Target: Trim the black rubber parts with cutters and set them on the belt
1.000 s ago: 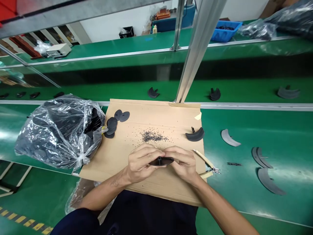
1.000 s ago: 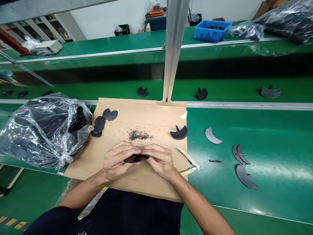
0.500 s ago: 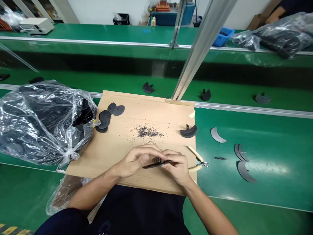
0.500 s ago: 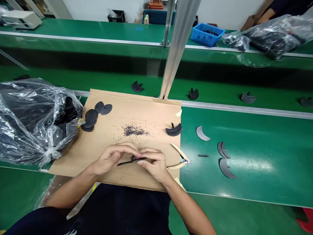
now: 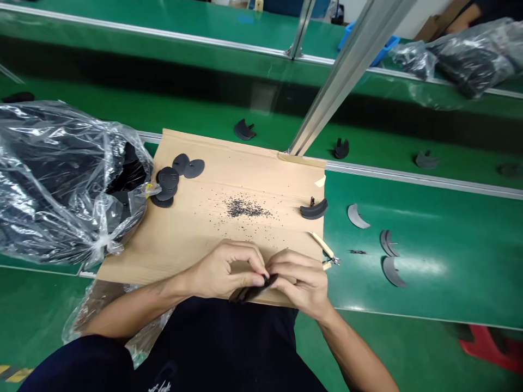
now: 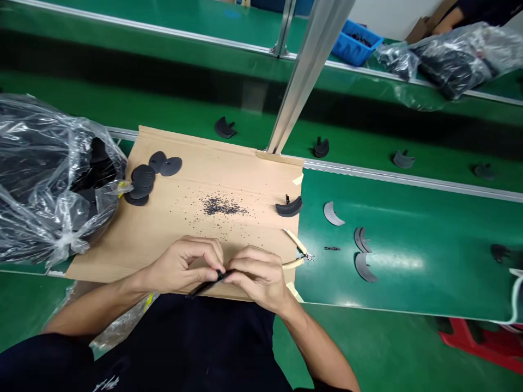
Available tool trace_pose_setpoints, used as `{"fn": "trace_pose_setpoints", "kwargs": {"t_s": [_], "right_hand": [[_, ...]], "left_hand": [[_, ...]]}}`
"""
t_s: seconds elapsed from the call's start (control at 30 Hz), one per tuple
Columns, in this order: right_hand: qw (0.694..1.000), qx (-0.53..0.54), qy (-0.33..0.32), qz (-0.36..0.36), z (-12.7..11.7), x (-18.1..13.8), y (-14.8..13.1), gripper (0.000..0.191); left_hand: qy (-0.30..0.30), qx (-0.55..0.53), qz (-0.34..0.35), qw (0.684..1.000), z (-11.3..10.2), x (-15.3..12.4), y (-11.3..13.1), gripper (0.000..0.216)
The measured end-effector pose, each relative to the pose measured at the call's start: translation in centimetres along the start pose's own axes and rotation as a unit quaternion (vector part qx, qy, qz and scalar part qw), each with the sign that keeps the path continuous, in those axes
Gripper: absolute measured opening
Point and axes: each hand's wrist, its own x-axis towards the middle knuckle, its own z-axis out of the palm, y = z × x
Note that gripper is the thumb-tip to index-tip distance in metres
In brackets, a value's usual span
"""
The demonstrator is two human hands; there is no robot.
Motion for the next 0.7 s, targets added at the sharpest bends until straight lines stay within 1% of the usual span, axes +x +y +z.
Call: {"fn": "trace_pose_setpoints", "kwargs": {"t_s": [0.07, 0.13, 0.17, 0.2, 0.23, 0.3, 0.33, 0.37, 0.4, 0.47, 0.5, 0.53, 0.57, 0.63, 0.7], "right_hand": [[0.998, -0.035, 0.045, 0.018, 0.8, -0.4, 0.0, 0.014], [0.994, -0.068, 0.078, 0.046, 1.4, -0.8, 0.0, 0.017], [0.992, -0.082, 0.079, 0.058, 1.3, -1.0, 0.0, 0.018], [0.991, -0.097, 0.066, 0.066, 1.0, -1.3, 0.1, 0.019], [0.990, -0.116, 0.044, 0.069, 0.5, -1.7, 0.1, 0.021], [0.979, -0.185, 0.001, 0.080, -1.2, -2.9, 0.5, 0.027], [0.966, -0.239, -0.006, 0.095, -2.3, -3.7, 0.9, 0.028], [0.944, -0.306, 0.010, 0.123, -3.5, -4.5, 1.4, 0.029], [0.912, -0.378, 0.038, 0.158, -4.6, -5.3, 1.9, 0.032], [0.850, -0.481, 0.042, 0.208, -6.7, -6.5, 3.2, 0.037], [0.831, -0.511, 0.032, 0.217, -7.5, -6.9, 3.7, 0.035], [0.823, -0.527, 0.018, 0.212, -8.0, -7.0, 4.0, 0.031], [0.821, -0.535, 0.009, 0.197, -8.3, -6.9, 4.1, 0.028], [0.834, -0.534, 0.004, 0.140, -8.2, -6.4, 3.6, 0.025], [0.850, -0.522, 0.016, 0.064, -7.3, -5.6, 2.6, 0.022]], "left_hand": [[0.024, -0.010, -0.036, 0.999, 0.0, -0.4, -0.6, 0.031], [0.042, -0.068, -0.064, 0.995, 0.0, -0.9, -1.4, 0.052], [0.043, -0.103, -0.075, 0.991, 0.0, -1.3, -1.9, 0.060], [0.041, -0.128, -0.092, 0.987, 0.0, -1.7, -2.3, 0.063], [0.037, -0.139, -0.120, 0.982, 0.0, -2.2, -2.7, 0.061], [0.032, -0.130, -0.200, 0.971, 0.1, -3.3, -3.4, 0.051], [0.036, -0.122, -0.242, 0.962, 0.1, -3.8, -3.7, 0.047], [0.049, -0.120, -0.276, 0.952, 0.2, -4.3, -4.0, 0.044], [0.066, -0.125, -0.299, 0.944, 0.3, -4.7, -4.3, 0.043], [0.098, -0.144, -0.319, 0.932, 0.6, -5.2, -4.9, 0.045], [0.106, -0.152, -0.322, 0.928, 0.8, -5.2, -5.2, 0.045], [0.106, -0.158, -0.322, 0.927, 1.0, -5.0, -5.4, 0.044], [0.098, -0.163, -0.320, 0.928, 1.2, -4.7, -5.6, 0.043], [0.066, -0.171, -0.312, 0.932, 1.8, -3.9, -5.7, 0.041], [0.028, -0.168, -0.290, 0.942, 2.5, -2.9, -5.5, 0.038]]}}
